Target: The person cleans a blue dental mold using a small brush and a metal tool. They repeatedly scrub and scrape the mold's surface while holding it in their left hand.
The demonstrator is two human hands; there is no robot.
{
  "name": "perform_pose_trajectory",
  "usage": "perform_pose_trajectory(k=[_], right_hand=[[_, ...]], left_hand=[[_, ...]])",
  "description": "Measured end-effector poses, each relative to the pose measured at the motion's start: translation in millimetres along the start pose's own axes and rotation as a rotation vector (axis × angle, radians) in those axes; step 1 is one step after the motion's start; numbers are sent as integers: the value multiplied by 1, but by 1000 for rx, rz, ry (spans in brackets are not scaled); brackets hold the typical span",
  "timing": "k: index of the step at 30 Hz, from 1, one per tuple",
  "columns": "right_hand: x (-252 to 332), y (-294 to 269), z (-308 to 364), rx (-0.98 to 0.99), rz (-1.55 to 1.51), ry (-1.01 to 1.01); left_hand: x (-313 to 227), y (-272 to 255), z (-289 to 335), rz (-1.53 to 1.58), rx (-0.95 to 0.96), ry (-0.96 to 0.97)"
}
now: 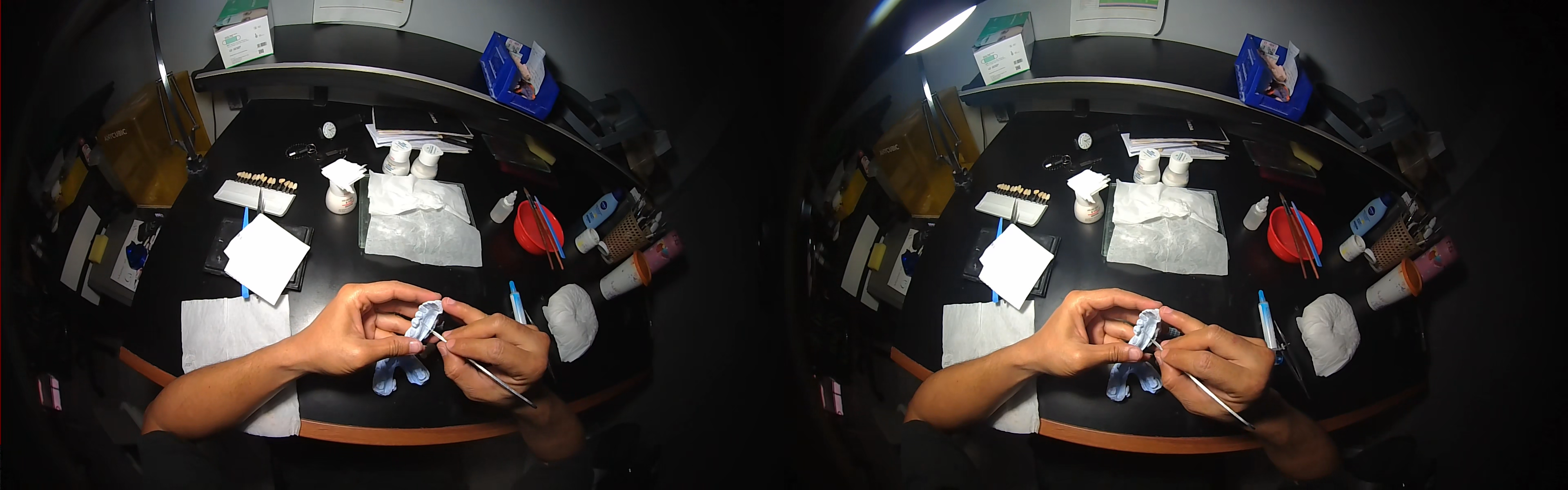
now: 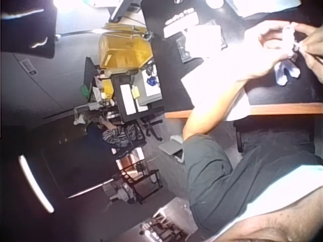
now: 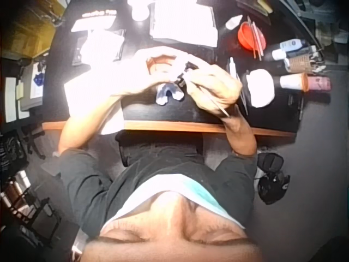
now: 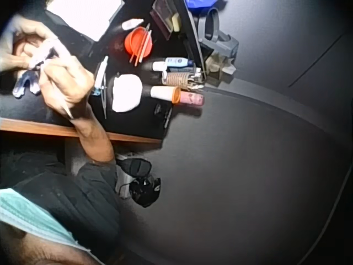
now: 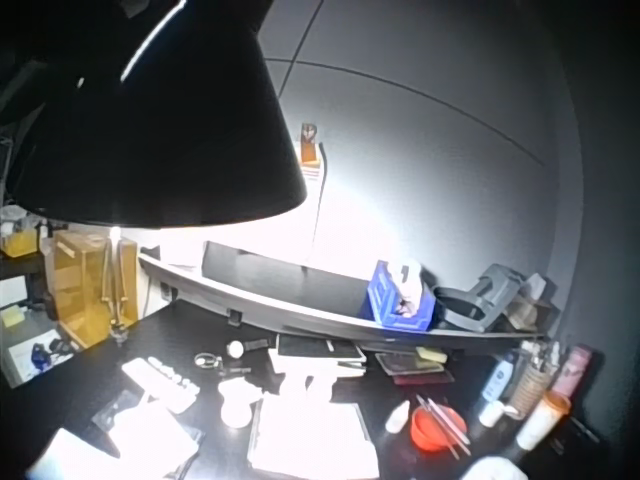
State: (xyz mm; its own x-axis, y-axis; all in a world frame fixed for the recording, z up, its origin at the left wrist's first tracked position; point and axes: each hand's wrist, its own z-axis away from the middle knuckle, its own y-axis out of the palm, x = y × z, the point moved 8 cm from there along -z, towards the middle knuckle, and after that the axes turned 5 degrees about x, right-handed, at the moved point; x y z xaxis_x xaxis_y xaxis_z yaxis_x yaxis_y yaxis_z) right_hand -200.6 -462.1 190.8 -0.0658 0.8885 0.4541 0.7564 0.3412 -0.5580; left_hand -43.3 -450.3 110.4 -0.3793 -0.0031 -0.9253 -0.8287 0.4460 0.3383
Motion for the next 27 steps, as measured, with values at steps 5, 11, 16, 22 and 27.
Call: perform_pose_trajectory(k=[5,11,16,22,27], right_hand=[[5,0,2,-3,-8,1],[1,-1,1,-4,-4,13],[-2,-2,-2,5,-15,13],[-4,-3,1,-48,-93,22],[-2,-1,1,-39,-108,27]], left_hand=[[-2,3,4,-8,2,0],[-3,2,1,-6,6,4],[-1,1,0,-5,7,1],[3,2,1,61,22,0],[6,2,2,83,34,11]])
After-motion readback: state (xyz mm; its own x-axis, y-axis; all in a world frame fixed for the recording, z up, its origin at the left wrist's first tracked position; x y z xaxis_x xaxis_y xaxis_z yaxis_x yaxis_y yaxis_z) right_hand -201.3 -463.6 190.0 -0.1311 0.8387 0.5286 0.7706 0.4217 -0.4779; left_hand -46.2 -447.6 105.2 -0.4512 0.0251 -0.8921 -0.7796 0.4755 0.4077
